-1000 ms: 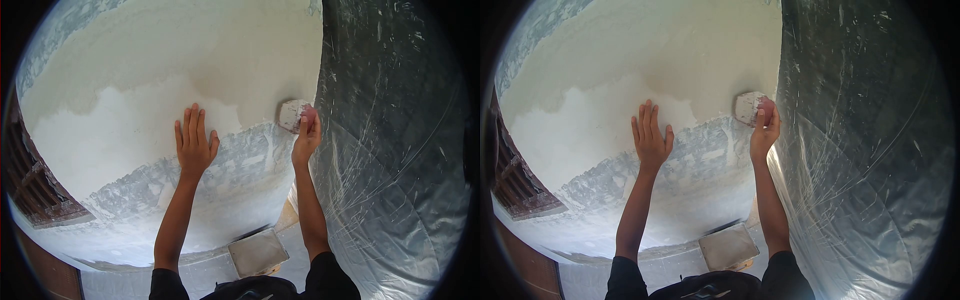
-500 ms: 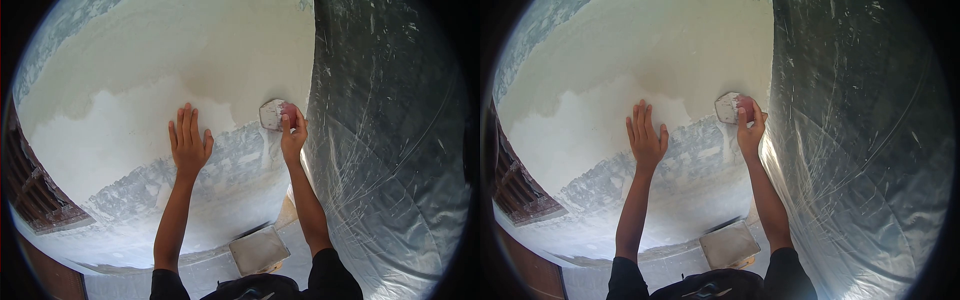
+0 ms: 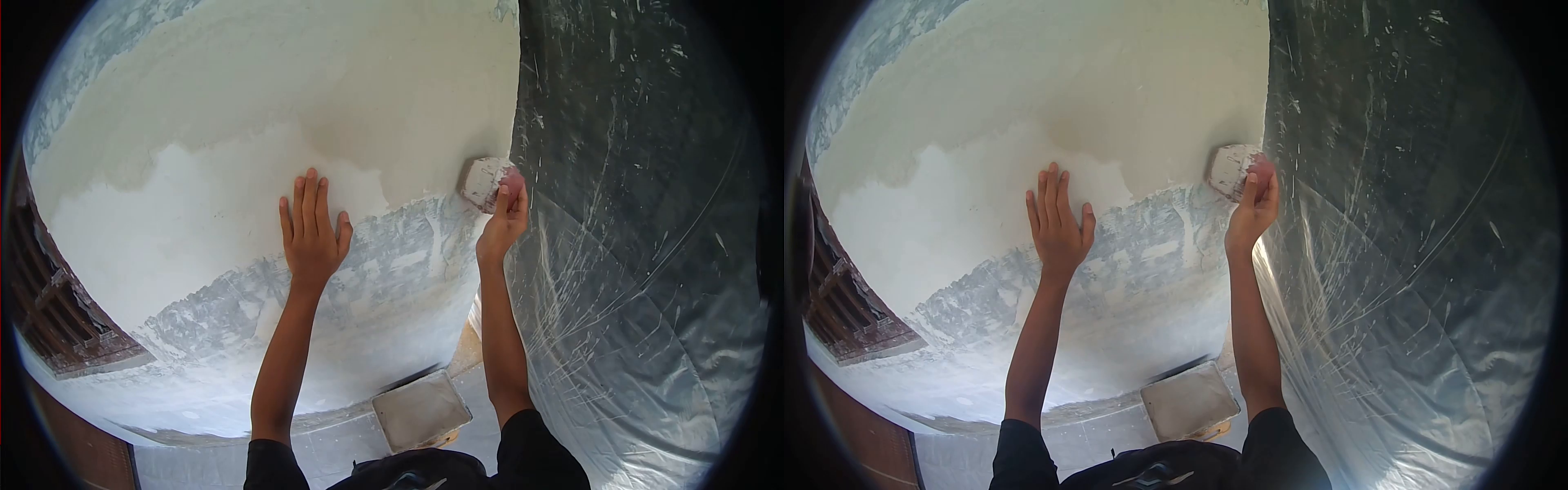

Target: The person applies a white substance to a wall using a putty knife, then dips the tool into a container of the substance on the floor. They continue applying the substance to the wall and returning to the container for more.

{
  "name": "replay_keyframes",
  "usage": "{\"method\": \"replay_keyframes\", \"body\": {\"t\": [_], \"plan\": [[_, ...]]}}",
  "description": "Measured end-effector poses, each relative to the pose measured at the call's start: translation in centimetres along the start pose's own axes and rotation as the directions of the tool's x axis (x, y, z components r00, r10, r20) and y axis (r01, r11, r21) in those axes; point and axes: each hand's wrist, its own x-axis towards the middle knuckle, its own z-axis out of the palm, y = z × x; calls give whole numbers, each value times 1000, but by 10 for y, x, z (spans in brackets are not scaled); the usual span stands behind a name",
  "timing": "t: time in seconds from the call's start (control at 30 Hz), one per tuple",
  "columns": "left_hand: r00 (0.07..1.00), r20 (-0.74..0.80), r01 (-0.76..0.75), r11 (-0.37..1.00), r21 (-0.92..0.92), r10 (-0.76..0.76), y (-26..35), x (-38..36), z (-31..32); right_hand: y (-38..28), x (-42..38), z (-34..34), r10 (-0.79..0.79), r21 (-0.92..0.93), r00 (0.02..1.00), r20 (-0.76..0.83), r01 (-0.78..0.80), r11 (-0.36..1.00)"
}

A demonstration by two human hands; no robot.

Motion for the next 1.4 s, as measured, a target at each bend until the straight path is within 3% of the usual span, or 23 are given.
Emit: {"method": "replay_keyframes", "body": {"t": [0.03,0.07,0.17,0.23,0.3,0.37,0.47,0.5,0.57,0.63,0.73,0.8,0.87,0.9,0.97,1.0,1.07,1.1,1.17,1.23,1.33,1.37,1.4], "plan": [[1000,1,2,1000,-1,-2,0,0,0,-1,-7,5,-9,14,994,106,7,1000],[1000,5,4,1000,-6,-4,1,-1,1,4,-17,11,-66,-201,981,180,102,974],[1000,3,-1,1000,-2,1,1,0,0,-2,-41,30,-128,-339,818,560,367,866],[1000,11,-4,1000,-2,4,1,-1,0,-1,-32,36,-146,-398,857,494,373,838],[1000,10,-2,1000,5,2,0,0,0,6,-6,33,-58,-393,980,190,130,910],[1000,18,-1,1000,6,1,0,-1,0,8,25,21,-28,-103,1000,-7,27,994],[1000,4,8,998,64,-8,1,1,-1,-3,36,11,7,8,990,-140,-6,1000],[1000,1,7,998,61,-7,2,0,0,-4,31,13,3,8,990,-141,-2,1000],[1000,9,1,1000,9,-1,1,-1,1,-6,6,26,0,-13,996,91,1,1000],[1000,11,2,1000,6,-2,-1,-2,2,5,-24,28,-71,-320,932,356,193,928],[1000,15,2,1000,3,-2,1,-1,1,6,-26,29,-77,-435,892,445,291,852],[1000,12,3,1000,8,-3,0,-1,0,23,1,17,-24,-310,988,155,72,948],[1000,20,2,1000,20,-3,0,-2,0,28,31,-1,12,-84,997,-74,-19,996],[1000,19,3,1000,23,-4,0,-1,0,25,39,-10,13,-82,997,-72,-19,996],[1000,14,-3,999,36,3,1,-1,0,15,46,-18,4,34,960,-281,6,999],[1000,10,-2,999,38,2,1,0,1,15,43,-17,2,37,960,-278,8,999],[1000,14,7,999,35,-8,2,-1,1,-4,17,2,-4,62,999,-45,7,998],[1000,16,4,999,33,-4,2,-1,1,-1,2,9,-38,-15,997,69,39,999],[1000,14,0,1000,28,0,1,-1,1,7,-24,10,17,-426,956,293,115,897],[1000,14,-4,1000,27,3,1,-2,1,2,-22,14,27,-544,957,289,141,827],[1000,12,-1,999,35,0,1,-4,0,24,16,-7,-23,-110,999,-38,19,994],[1000,13,1,999,39,-2,2,-4,0,23,24,-17,-25,-107,999,-37,21,994],[1000,10,0,999,40,-1,2,-4,0,24,31,-26,8,8,989,-145,-7,1000]]}}
